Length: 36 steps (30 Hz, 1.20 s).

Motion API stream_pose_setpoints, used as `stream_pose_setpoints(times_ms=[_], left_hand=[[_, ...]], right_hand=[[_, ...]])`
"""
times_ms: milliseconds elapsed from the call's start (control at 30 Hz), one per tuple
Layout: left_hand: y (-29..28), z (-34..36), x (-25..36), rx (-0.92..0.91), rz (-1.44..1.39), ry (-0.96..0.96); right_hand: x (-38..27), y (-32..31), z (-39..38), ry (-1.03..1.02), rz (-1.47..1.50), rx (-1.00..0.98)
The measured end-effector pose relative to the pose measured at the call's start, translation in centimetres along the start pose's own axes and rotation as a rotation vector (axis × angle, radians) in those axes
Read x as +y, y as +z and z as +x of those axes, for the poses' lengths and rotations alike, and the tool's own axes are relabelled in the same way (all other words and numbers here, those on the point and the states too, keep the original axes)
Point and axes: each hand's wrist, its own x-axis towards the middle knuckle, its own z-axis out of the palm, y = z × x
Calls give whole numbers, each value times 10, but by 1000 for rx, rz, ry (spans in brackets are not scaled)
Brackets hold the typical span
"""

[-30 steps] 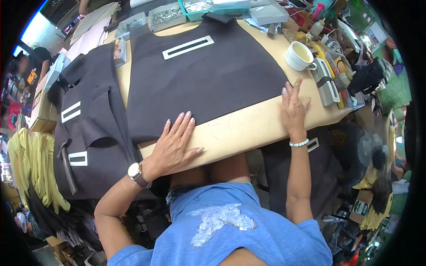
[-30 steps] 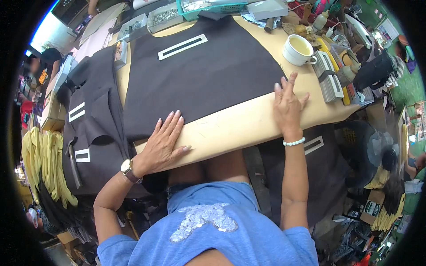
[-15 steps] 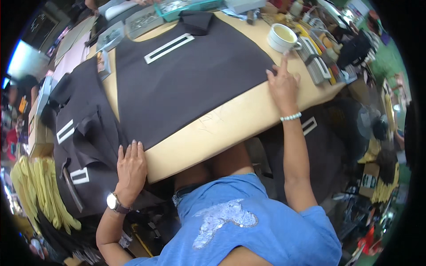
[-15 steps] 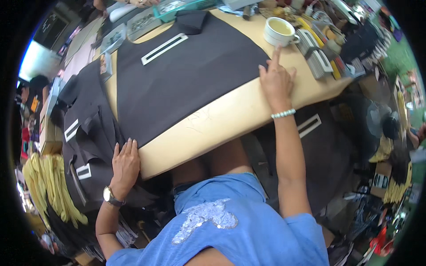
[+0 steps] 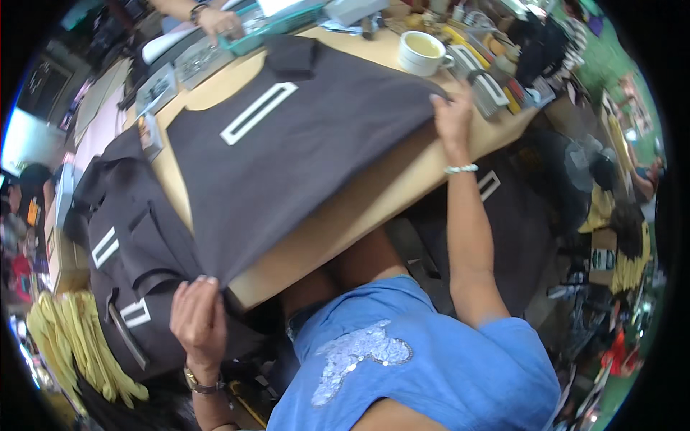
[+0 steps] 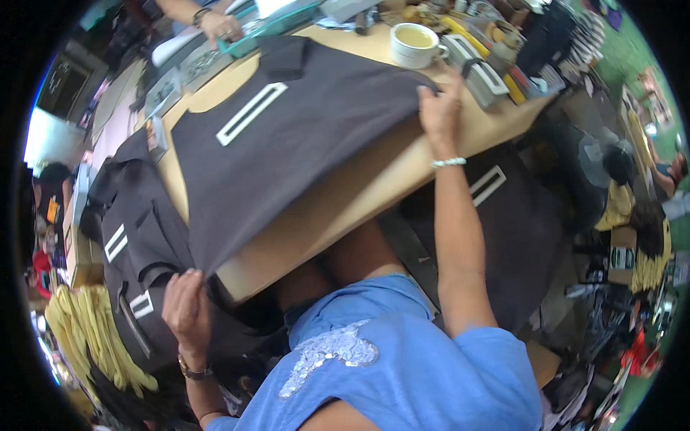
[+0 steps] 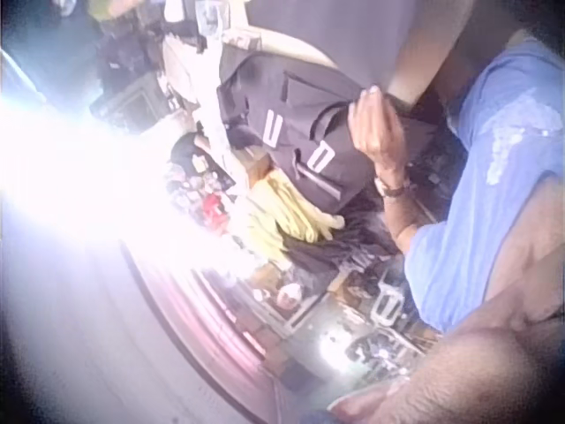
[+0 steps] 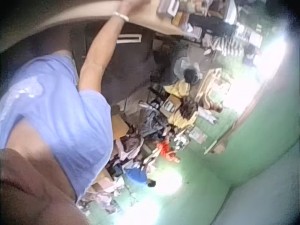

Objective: The person handles several dark leather pieces on a workbench, smoothing them by hand and using a hammer to flatten seams or sections.

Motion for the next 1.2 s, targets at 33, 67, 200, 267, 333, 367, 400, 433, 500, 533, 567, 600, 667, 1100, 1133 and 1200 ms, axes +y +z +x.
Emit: stream_pose_setpoints(times_ms=[33,67,200,267,333,367,400,433,500,533,567,600,667,1100,1133,1200], left_hand=[[0,-2,10,5,-79,4],[1,-9,19,-27,-200,-40],[16,-30,46,-179,-549,-62],[17,-26,46,-348,-649,0],[11,-9,41,-452,-697,-3],[5,4,34,-419,-675,14],[6,20,24,-386,-669,22],[13,36,13,-285,-607,45],[24,72,-14,-184,-351,25],[36,93,-28,-195,-260,-31],[56,109,-50,-167,-166,-37],[64,129,-60,-222,-109,-126],[97,157,-94,-215,15,-210],[158,205,-84,-459,-576,-288],[162,205,-66,-470,-696,-292],[163,206,-26,-520,-864,-266]], right_hand=[[1,2,3,-56,99,66],[3,-1,-2,78,91,50],[-26,12,-34,186,372,-3],[-35,8,-47,266,328,-36],[-23,5,-48,219,221,-71],[-35,2,-51,252,257,-122],[-26,0,-48,182,80,-81],[-29,0,-48,174,21,-73],[-47,0,-52,153,-79,-65],[-54,-4,-56,163,77,-91],[-55,-6,-59,173,94,-99],[-52,-6,-62,186,110,-104],[-57,-12,-73,238,122,-138],[-74,-46,-126,349,409,-136],[-58,-56,-131,262,358,-50],[-36,-85,-140,264,315,38]])
